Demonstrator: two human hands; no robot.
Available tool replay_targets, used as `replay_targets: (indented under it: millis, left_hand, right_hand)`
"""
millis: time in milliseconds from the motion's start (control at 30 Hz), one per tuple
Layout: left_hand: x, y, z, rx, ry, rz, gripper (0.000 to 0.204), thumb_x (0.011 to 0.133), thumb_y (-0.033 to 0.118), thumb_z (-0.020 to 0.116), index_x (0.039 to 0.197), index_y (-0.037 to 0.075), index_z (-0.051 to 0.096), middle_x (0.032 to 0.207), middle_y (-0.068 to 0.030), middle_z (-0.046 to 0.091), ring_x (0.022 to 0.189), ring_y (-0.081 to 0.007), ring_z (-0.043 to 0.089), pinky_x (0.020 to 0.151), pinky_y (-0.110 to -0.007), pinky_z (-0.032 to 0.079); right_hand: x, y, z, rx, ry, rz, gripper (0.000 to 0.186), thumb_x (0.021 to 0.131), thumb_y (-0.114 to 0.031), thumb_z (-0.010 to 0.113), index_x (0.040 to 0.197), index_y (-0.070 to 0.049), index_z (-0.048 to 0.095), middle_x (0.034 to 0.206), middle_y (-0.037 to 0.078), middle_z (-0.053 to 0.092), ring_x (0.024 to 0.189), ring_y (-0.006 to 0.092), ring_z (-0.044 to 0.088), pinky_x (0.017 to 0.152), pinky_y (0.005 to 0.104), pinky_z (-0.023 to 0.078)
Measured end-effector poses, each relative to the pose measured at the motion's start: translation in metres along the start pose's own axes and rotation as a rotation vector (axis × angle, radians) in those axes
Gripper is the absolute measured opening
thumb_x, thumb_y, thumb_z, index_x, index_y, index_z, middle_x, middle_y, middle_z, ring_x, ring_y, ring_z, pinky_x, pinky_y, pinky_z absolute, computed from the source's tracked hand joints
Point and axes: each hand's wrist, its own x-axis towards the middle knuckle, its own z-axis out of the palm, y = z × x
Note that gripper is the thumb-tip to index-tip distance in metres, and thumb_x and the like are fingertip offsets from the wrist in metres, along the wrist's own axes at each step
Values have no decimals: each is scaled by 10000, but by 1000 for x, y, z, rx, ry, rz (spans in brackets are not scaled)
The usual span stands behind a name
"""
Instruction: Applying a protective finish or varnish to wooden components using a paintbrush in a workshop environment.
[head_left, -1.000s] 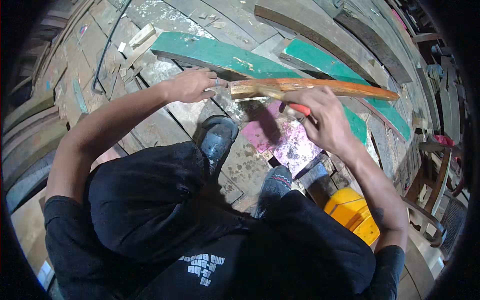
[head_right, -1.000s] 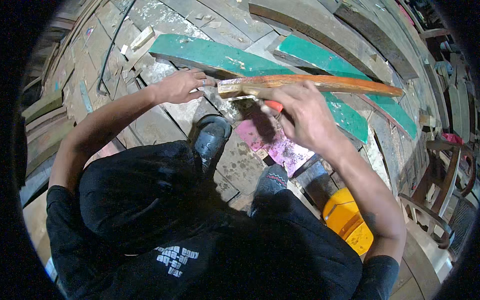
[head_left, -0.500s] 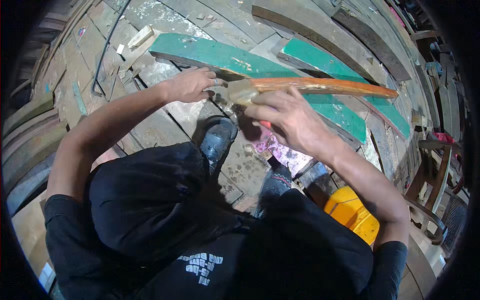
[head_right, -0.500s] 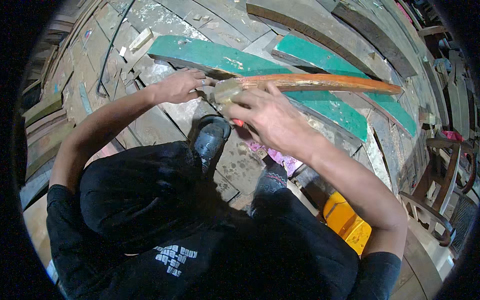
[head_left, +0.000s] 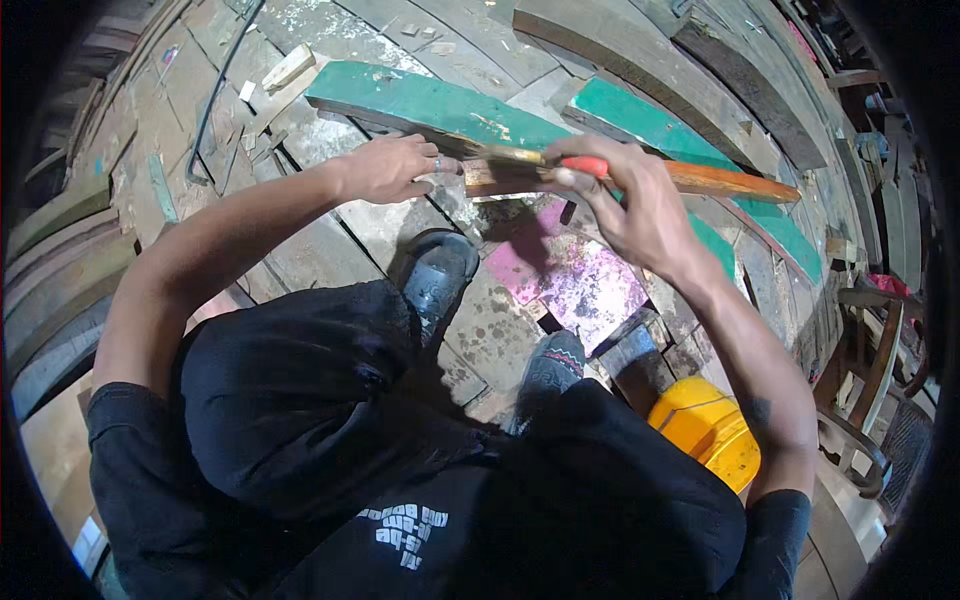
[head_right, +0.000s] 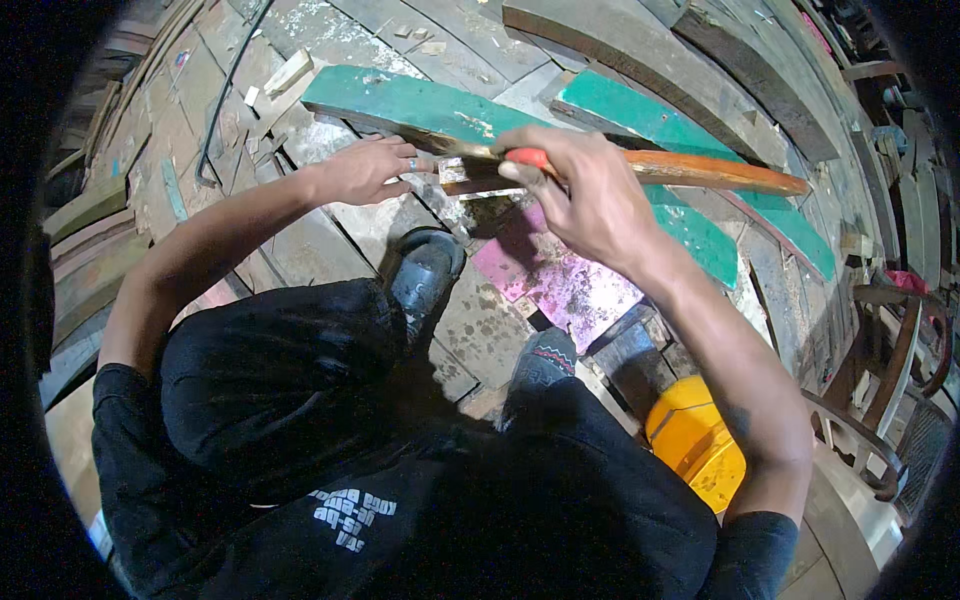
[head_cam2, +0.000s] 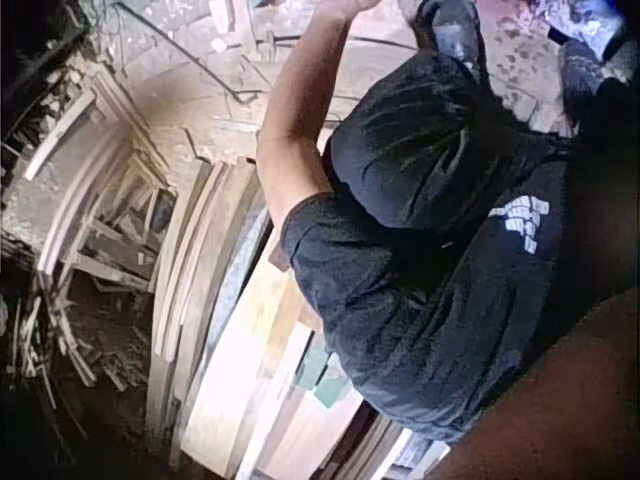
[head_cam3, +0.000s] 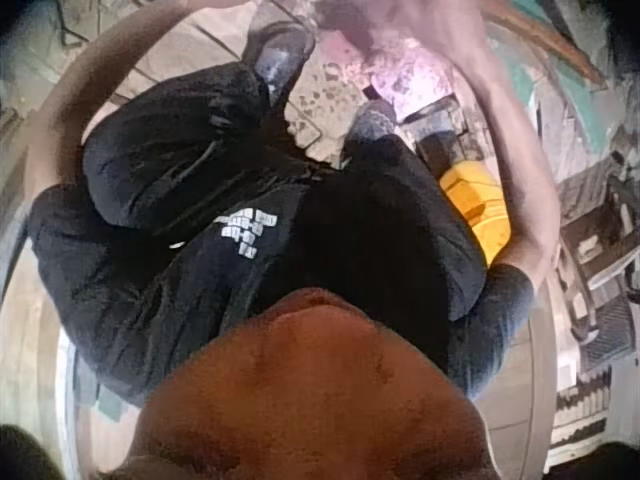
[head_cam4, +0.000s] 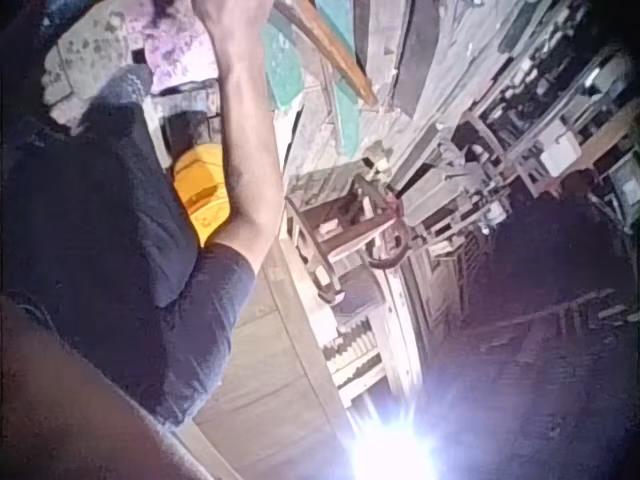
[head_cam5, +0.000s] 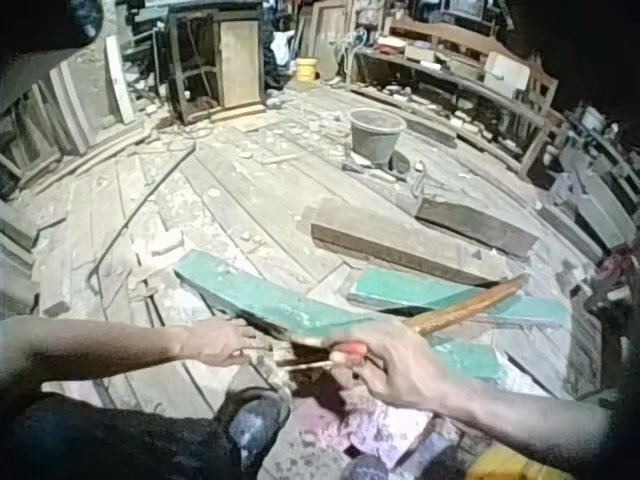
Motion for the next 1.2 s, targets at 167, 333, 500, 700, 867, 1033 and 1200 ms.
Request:
replay_targets:
  millis: [167,333,500,700,867,1033,1200]
  left_hand:
    - [1,-4,3,22,17,22,524,913,243,619,1417,169,497,1200,-129,586,1157,-326,539,1003,-476,434]
    - [2,-4,3,14,-10,27,503,912,238,613,1397,147,521,1222,-132,576,1164,-331,535,1014,-471,426]
    - [2,-4,2,37,6,32,496,915,227,606,1399,155,521,1198,-143,582,1157,-334,542,995,-474,435]
    - [-1,-4,2,10,-14,-9,522,957,297,582,1460,245,455,1236,-122,596,1180,-322,542,1014,-482,437]
    - [-8,-11,7,22,46,13,545,943,304,606,1463,266,450,1204,-125,604,1148,-331,556,1008,-483,439]
    - [-16,-9,4,20,36,2,585,935,279,624,1483,288,417,1122,-125,606,1142,-333,561,997,-492,445]
    - [-6,-2,-3,3,49,10,580,927,281,617,1475,273,428,1161,-127,595,1179,-336,543,1015,-502,432]
  right_hand:
    - [14,5,-4,144,-72,107,285,968,-284,596,1160,-82,659,1032,155,725,958,297,696,838,439,527]
    - [23,14,-7,286,-100,100,332,980,-352,589,1185,-103,670,1047,139,730,913,285,698,850,442,533]
    - [23,20,-3,112,-143,91,353,984,-361,580,1208,-100,657,1046,169,723,940,313,687,865,458,524]
    - [14,23,-5,42,-152,-61,264,948,-240,588,1170,-110,647,1097,146,695,1024,327,653,945,460,475]
    - [-14,27,-24,-25,-155,-84,225,933,-164,586,1142,-101,643,1103,128,691,1047,330,639,969,452,451]
    - [-25,36,-44,109,-87,201,213,961,-233,614,1107,-88,667,1073,117,705,953,311,667,893,417,493]
    - [-23,14,-5,-139,95,-45,212,937,-203,638,1105,-74,640,958,143,657,872,323,637,818,439,514]
